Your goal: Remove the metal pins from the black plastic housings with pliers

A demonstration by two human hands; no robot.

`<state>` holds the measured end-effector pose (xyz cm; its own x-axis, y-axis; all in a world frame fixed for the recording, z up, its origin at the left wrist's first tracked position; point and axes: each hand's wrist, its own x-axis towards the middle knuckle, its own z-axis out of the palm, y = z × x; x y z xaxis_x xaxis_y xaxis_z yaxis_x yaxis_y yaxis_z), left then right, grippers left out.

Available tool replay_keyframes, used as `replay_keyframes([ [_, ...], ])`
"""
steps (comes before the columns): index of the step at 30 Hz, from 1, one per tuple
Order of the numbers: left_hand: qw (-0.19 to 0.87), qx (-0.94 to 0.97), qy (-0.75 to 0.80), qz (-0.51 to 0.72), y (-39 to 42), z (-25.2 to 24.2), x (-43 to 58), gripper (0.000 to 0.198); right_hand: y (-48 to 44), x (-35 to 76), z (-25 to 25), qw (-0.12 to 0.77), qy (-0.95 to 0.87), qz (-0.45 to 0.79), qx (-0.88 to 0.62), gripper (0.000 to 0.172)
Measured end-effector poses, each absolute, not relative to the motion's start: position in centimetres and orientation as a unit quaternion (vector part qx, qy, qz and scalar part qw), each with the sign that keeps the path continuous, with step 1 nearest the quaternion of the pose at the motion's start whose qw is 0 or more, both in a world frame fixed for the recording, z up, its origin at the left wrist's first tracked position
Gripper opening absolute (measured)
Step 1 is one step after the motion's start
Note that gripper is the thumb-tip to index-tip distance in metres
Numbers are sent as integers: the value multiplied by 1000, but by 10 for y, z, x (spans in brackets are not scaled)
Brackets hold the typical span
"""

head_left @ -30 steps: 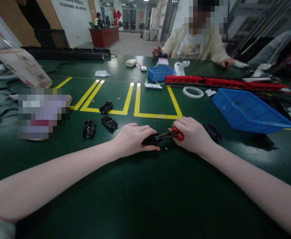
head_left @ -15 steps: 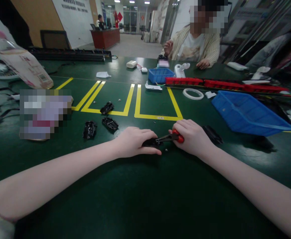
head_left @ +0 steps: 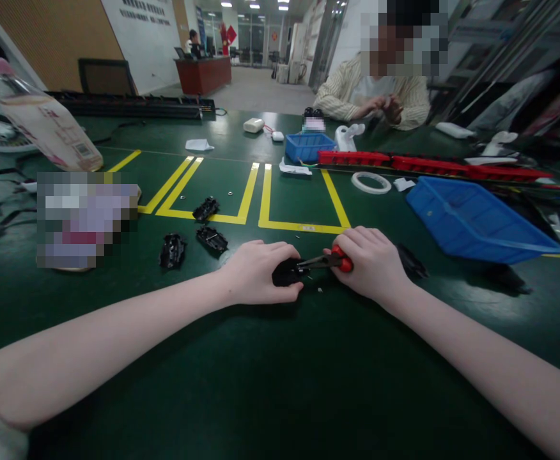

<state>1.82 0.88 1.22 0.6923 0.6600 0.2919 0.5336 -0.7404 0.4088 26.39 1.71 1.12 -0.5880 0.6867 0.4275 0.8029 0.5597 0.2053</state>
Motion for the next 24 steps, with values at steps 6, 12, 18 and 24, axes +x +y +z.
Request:
replay_keyframes([
  [6, 141, 916, 331, 179, 10, 11, 19, 37, 20, 267, 10, 176, -857, -166, -456, 7],
  [12, 123, 913, 352, 167, 13, 9, 20, 42, 21, 267, 8, 160, -871, -161, -436, 7],
  [18, 109, 915, 360, 146, 13, 10, 20, 44, 18, 264, 11, 137, -873, -174, -434, 7],
  [24, 108, 922, 347, 137, 13, 11, 20, 45, 16, 262, 13, 102, -877, -188, -431, 10],
])
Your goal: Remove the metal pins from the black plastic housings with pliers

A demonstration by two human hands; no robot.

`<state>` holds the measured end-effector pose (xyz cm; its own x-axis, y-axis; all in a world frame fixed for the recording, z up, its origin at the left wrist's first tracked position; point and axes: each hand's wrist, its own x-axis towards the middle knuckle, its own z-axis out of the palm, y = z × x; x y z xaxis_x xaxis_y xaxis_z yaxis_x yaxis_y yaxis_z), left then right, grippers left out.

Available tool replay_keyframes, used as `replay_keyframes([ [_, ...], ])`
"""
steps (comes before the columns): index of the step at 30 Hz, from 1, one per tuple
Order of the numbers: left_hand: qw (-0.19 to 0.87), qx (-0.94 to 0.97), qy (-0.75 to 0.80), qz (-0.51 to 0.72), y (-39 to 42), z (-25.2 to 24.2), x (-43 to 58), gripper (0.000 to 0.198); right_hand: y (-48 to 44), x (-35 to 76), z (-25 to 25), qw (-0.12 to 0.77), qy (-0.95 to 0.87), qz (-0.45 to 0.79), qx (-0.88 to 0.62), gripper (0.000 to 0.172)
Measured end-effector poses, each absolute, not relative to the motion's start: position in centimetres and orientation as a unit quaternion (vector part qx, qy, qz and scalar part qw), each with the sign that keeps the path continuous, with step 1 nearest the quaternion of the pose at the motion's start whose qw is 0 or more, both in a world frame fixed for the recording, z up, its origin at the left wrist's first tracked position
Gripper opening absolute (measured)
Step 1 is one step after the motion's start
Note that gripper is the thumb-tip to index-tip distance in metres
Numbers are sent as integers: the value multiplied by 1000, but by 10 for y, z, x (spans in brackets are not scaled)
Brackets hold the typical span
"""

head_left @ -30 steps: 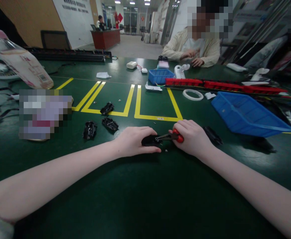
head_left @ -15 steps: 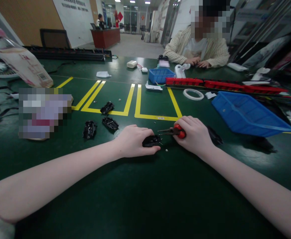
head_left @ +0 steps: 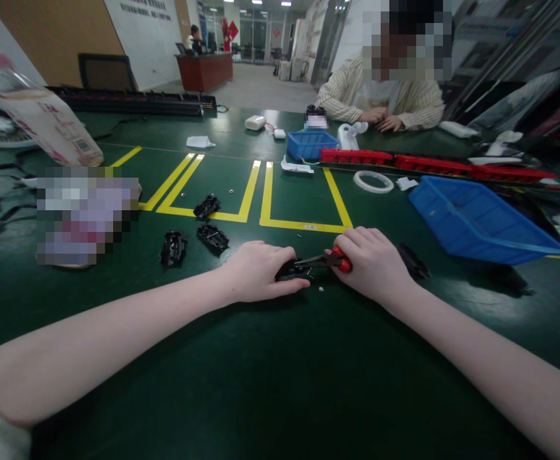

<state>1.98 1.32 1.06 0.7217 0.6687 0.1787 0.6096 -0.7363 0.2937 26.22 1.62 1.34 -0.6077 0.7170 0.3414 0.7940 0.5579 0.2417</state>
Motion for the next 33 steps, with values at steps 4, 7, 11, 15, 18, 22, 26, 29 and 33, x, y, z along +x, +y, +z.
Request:
replay_keyframes([
  [4, 104, 923, 345, 134, 13, 10, 19, 46, 16, 261, 14, 93, -879, -169, -437, 11],
  [7, 103, 923, 347, 126, 13, 11, 20, 48, 16, 260, 14, 91, -878, -163, -441, 12],
  [11, 112, 919, 360, 116, 14, 14, 20, 50, 16, 259, 13, 96, -875, -167, -443, 12],
  [15, 127, 914, 368, 113, 14, 15, 19, 51, 15, 259, 13, 95, -873, -181, -442, 16],
  [18, 140, 910, 370, 120, 15, 15, 19, 49, 15, 258, 13, 95, -872, -194, -440, 17],
  [22, 158, 905, 372, 136, 15, 14, 20, 47, 16, 260, 13, 111, -871, -193, -439, 14],
  [26, 167, 897, 385, 141, 14, 14, 20, 47, 18, 263, 13, 127, -871, -164, -445, 6],
  [29, 165, 899, 382, 138, 13, 14, 21, 47, 17, 263, 13, 116, -873, -164, -444, 6],
  [33, 135, 907, 376, 137, 12, 13, 21, 47, 16, 261, 14, 102, -876, -168, -440, 10],
])
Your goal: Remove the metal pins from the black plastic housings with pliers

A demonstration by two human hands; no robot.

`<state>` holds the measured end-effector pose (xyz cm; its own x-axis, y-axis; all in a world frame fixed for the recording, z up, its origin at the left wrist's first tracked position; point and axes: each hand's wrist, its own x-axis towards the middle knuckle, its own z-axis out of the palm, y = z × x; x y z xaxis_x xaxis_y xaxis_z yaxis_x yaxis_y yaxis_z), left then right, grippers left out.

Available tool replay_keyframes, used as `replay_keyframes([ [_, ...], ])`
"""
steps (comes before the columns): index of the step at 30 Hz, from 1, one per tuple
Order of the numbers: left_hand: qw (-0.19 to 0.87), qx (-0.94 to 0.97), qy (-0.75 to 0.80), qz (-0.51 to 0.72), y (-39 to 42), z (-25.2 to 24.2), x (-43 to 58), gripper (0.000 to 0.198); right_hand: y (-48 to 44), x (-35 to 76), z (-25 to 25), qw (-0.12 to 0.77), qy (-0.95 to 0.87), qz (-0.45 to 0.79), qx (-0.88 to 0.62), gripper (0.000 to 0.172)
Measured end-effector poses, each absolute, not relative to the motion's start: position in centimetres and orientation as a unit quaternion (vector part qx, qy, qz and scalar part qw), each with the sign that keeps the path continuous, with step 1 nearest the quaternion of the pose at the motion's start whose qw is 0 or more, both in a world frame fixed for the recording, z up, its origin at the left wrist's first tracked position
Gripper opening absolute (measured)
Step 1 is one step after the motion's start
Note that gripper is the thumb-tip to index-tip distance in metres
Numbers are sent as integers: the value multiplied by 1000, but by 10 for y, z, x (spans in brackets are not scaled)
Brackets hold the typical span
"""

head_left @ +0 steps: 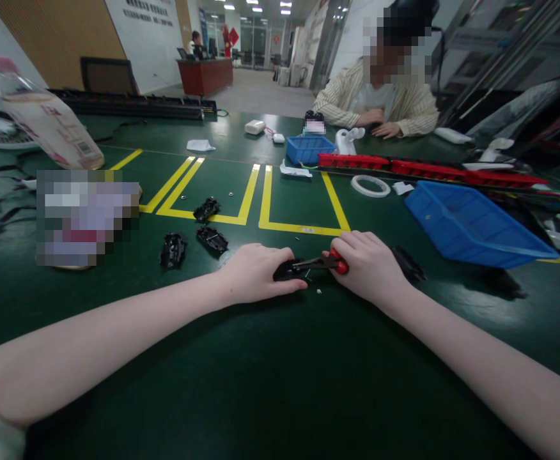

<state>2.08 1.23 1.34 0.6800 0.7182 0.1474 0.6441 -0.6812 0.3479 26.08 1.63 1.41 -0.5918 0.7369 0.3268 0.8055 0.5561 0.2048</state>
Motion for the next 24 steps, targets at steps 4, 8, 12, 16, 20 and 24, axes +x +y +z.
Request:
replay_keyframes([
  [4, 96, 912, 375, 139, 13, 10, 21, 47, 17, 260, 16, 95, -880, -143, -442, 8],
  [8, 70, 912, 377, 145, 14, 5, 21, 46, 18, 259, 17, 85, -880, -126, -450, 6],
  [12, 66, 912, 376, 150, 14, 4, 21, 47, 19, 260, 17, 77, -881, -124, -451, 4],
  [16, 67, 917, 366, 146, 13, 8, 21, 47, 19, 262, 13, 105, -878, -132, -449, 3],
  [20, 77, 922, 352, 144, 11, 12, 21, 51, 20, 264, 10, 128, -869, -103, -466, 6],
  [24, 79, 923, 347, 150, 10, 12, 21, 49, 20, 265, 12, 129, -870, -97, -466, 6],
])
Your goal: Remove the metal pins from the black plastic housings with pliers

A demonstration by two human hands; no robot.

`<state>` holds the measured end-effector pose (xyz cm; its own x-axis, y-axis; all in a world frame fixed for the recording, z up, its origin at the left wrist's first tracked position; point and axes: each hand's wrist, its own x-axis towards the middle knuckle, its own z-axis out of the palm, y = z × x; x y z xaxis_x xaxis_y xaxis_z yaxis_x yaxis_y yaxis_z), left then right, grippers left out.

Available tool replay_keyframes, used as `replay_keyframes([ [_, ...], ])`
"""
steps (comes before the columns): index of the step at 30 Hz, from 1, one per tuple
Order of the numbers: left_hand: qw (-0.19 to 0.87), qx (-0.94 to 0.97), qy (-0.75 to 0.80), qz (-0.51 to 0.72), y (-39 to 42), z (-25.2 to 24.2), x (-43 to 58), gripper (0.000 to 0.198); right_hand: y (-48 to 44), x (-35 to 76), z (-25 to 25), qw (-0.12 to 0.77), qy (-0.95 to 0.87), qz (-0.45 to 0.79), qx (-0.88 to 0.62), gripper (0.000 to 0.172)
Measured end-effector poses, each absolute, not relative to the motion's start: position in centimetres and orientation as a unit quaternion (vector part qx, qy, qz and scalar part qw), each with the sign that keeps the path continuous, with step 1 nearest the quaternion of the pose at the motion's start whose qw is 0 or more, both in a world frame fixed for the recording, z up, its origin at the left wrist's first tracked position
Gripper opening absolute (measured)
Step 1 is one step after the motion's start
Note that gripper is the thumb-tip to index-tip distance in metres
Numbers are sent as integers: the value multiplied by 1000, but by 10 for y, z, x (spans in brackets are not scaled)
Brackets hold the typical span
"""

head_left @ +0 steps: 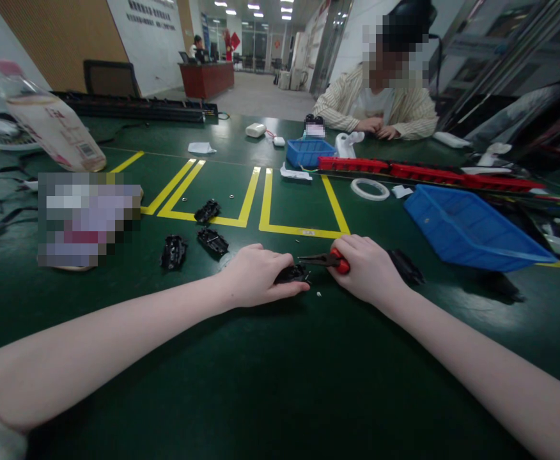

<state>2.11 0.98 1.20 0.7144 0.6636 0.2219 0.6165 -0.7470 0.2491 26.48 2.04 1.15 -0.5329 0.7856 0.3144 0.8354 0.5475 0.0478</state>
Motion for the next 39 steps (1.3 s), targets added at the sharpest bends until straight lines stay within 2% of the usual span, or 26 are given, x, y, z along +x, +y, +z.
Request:
replay_keyframes([
  [14, 90, 920, 354, 140, 10, 12, 22, 48, 16, 260, 17, 96, -885, -153, -428, 5],
  [26, 97, 918, 359, 135, 12, 13, 21, 53, 16, 261, 14, 92, -882, -155, -435, 10],
  [39, 94, 921, 355, 130, 11, 11, 22, 49, 18, 261, 13, 93, -886, -141, -432, 13],
])
